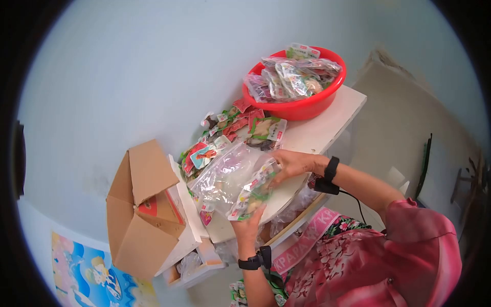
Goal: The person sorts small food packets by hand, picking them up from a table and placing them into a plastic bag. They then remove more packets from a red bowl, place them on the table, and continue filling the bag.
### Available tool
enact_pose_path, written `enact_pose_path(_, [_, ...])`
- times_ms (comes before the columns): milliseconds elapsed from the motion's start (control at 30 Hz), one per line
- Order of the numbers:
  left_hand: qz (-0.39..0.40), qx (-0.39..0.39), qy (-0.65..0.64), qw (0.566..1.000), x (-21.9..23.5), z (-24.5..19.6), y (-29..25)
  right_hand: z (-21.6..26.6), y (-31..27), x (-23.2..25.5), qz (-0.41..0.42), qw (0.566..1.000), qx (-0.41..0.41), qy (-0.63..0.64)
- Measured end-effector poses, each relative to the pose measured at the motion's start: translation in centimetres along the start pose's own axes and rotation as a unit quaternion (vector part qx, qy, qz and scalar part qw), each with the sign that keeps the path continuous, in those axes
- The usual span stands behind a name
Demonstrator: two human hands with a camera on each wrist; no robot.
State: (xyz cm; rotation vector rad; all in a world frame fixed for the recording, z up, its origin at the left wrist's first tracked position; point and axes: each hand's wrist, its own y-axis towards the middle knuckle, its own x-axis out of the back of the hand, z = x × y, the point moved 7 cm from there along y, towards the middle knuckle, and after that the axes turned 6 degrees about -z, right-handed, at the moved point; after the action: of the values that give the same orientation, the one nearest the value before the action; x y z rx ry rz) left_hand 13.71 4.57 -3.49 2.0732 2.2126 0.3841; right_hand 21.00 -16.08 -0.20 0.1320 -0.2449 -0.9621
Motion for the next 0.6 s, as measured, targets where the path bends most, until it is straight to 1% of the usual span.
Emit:
enact_pose_path(33, [0.000, -0.005, -0.004, 1.000, -0.1, -0.8, 0.1, 0.2, 0.0, 0.0, -0.007, 1.000, -0.003, 0.016])
enact_pose_path(100, [0.010, 0.013, -0.029, 0.999, 0.1, -1.0, 0.1, 0.7, 0.0, -0.2, -0.017, 0.999, -0.007, 0.050])
enact_pose_path(133, [0.014, 0.022, -0.042, 0.999, 0.2, -1.1, 0.2, 0.3, 0.1, -0.3, -0.006, 0.998, -0.014, 0.061])
enact_pose_path(200, [0.003, 0.011, -0.046, 0.999, 0.2, -2.0, 0.0, -0.2, 0.2, -0.5, 0.016, 0.996, -0.029, 0.081])
enact_pose_path(300, [-0.010, -0.017, -0.052, 0.998, -0.1, -2.4, 0.0, 1.5, 0.7, 0.2, 0.041, 0.993, -0.003, 0.108])
enact_pose_path(400, [-0.008, -0.038, -0.044, 0.998, -0.1, -2.2, 0.3, 2.9, 2.7, 1.3, 0.000, 0.976, 0.019, 0.217])
enact_pose_path(500, [-0.011, -0.037, -0.041, 0.998, 0.2, -1.5, 0.3, 6.2, 4.8, 1.5, 0.002, 0.960, 0.059, 0.275])
enact_pose_path(533, [-0.015, -0.035, -0.041, 0.998, 0.2, -1.4, 0.3, 7.6, 4.9, 1.7, -0.021, 0.963, 0.067, 0.261])
enact_pose_path(600, [-0.035, -0.053, -0.035, 0.997, 0.2, -2.0, 0.3, 9.7, 5.2, 1.5, -0.015, 0.984, 0.079, 0.161])
